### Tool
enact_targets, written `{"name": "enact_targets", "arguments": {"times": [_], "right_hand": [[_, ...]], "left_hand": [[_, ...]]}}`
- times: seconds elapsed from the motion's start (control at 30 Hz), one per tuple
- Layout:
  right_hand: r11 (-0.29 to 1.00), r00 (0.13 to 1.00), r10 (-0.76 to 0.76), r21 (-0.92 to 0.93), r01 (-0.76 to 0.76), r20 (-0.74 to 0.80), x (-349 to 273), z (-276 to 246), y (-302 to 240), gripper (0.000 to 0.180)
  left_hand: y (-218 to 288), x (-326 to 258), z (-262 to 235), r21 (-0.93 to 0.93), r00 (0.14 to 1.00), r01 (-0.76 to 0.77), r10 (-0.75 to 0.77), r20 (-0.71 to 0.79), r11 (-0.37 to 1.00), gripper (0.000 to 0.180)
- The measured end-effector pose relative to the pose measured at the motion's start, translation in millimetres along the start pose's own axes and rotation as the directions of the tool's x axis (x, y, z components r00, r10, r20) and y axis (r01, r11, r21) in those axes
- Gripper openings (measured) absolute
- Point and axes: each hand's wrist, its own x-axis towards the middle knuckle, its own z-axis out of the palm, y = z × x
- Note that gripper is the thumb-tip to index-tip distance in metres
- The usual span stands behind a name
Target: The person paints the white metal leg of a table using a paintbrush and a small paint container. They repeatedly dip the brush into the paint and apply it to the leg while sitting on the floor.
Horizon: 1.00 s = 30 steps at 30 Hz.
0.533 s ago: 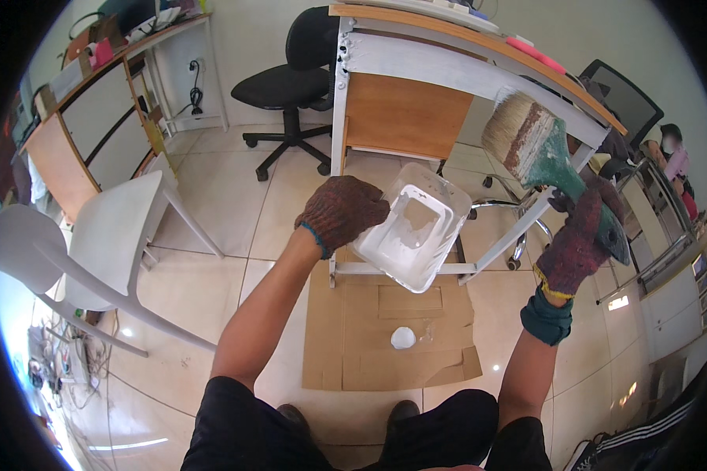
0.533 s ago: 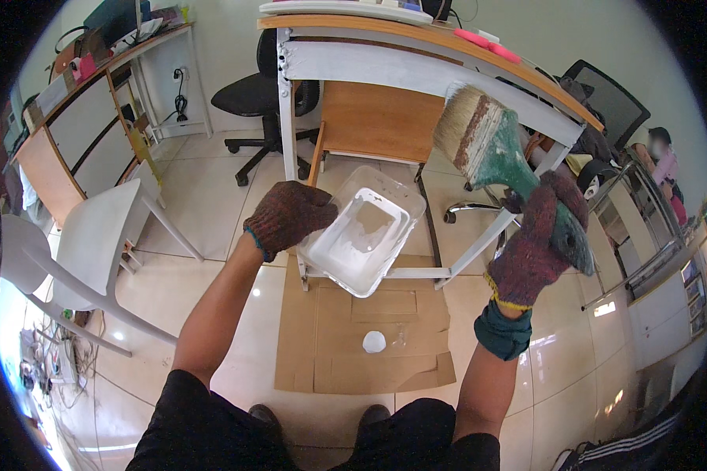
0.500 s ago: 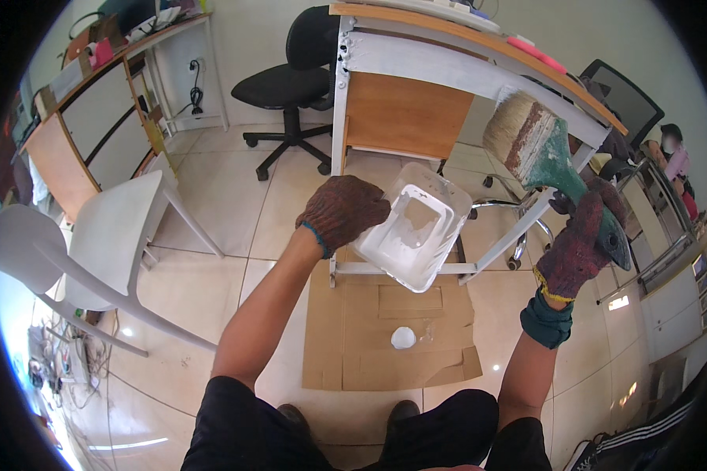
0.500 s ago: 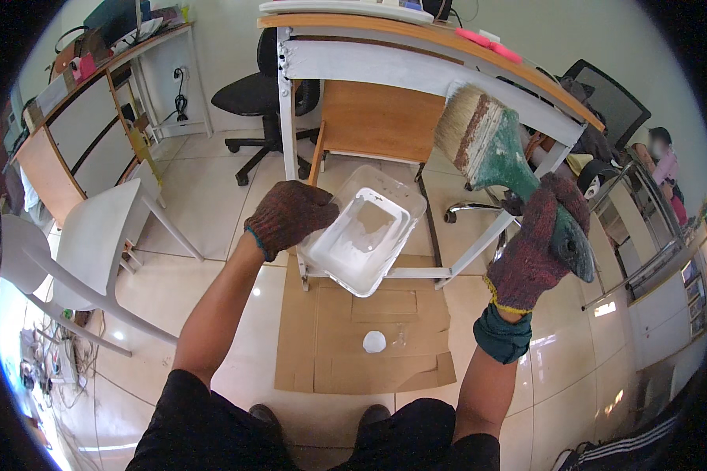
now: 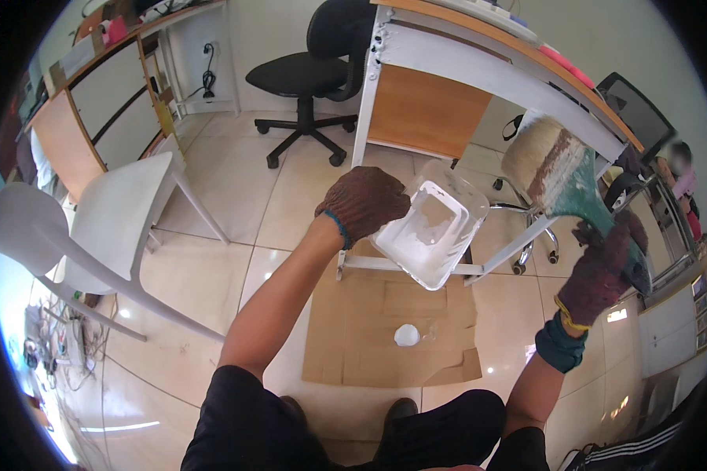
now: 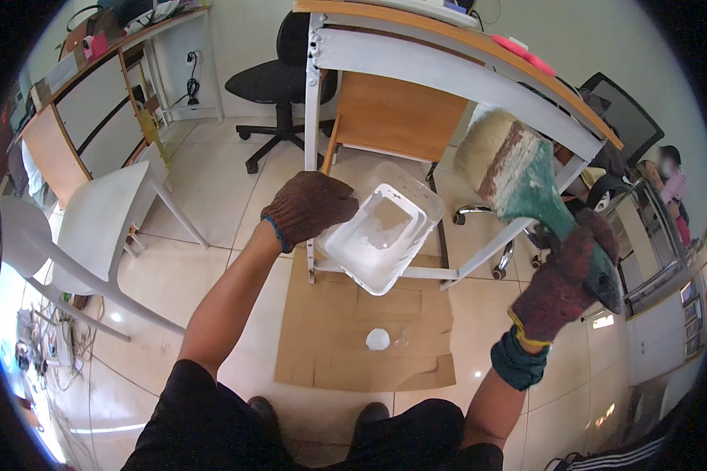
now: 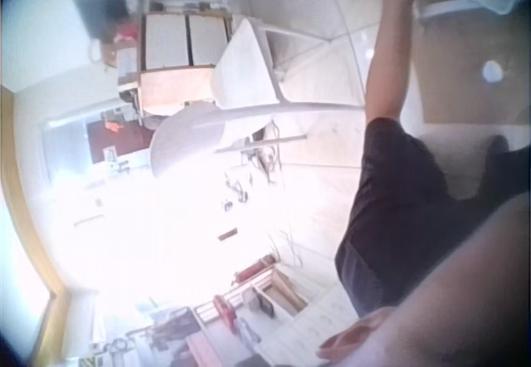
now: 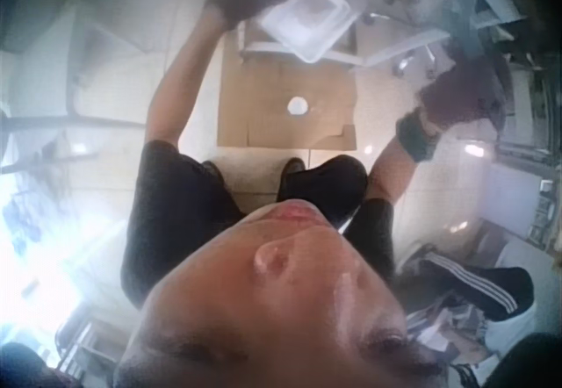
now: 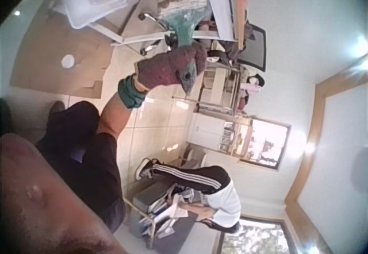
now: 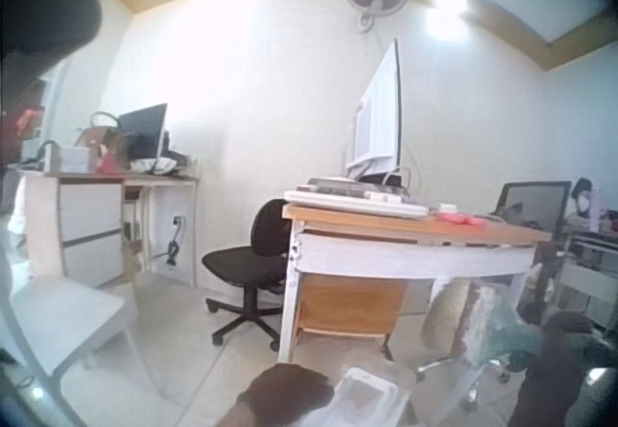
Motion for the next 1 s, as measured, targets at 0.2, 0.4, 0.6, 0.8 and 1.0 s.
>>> {"name": "enact_targets", "arguments": {"times": [0.2, 0.4, 0.6, 0.8, 1.0], "right_hand": [[0.979, 0.967, 0.155, -0.161, -0.124, 0.202, 4.1, -13.6, -15.5, 0.03], [0.812, 0.791, 0.559, 0.031, -0.583, 0.249, -4.5, 0.9, -7.6, 0.028], [0.603, 0.615, 0.742, 0.137, -0.786, 0.266, -37.7, -2.5, 16.7, 0.029], [0.506, 0.55, 0.794, 0.221, -0.834, 0.261, -50.1, 7.7, 37.2, 0.028], [0.492, 0.524, 0.82, 0.186, -0.851, 0.231, -54.5, 11.5, 38.2, 0.024]], "left_hand": [[-7.0, 0.0, 23.9, -0.237, 0.97, 0.197, -0.153, 0.19, 0.951, 0.019], [-9.4, -3.8, 35.7, -0.317, 0.91, 0.371, -0.273, 0.311, 0.873, 0.03], [1.0, 6.2, 19.9, -0.29, 0.876, 0.406, -0.279, 0.394, 0.866, 0.036], [1.5, 0.9, 19.8, -0.304, 0.877, 0.416, -0.291, 0.382, 0.857, 0.033], [-1.7, -1.2, 21.5, -0.44, 0.834, 0.534, -0.364, 0.415, 0.722, 0.03]]}}
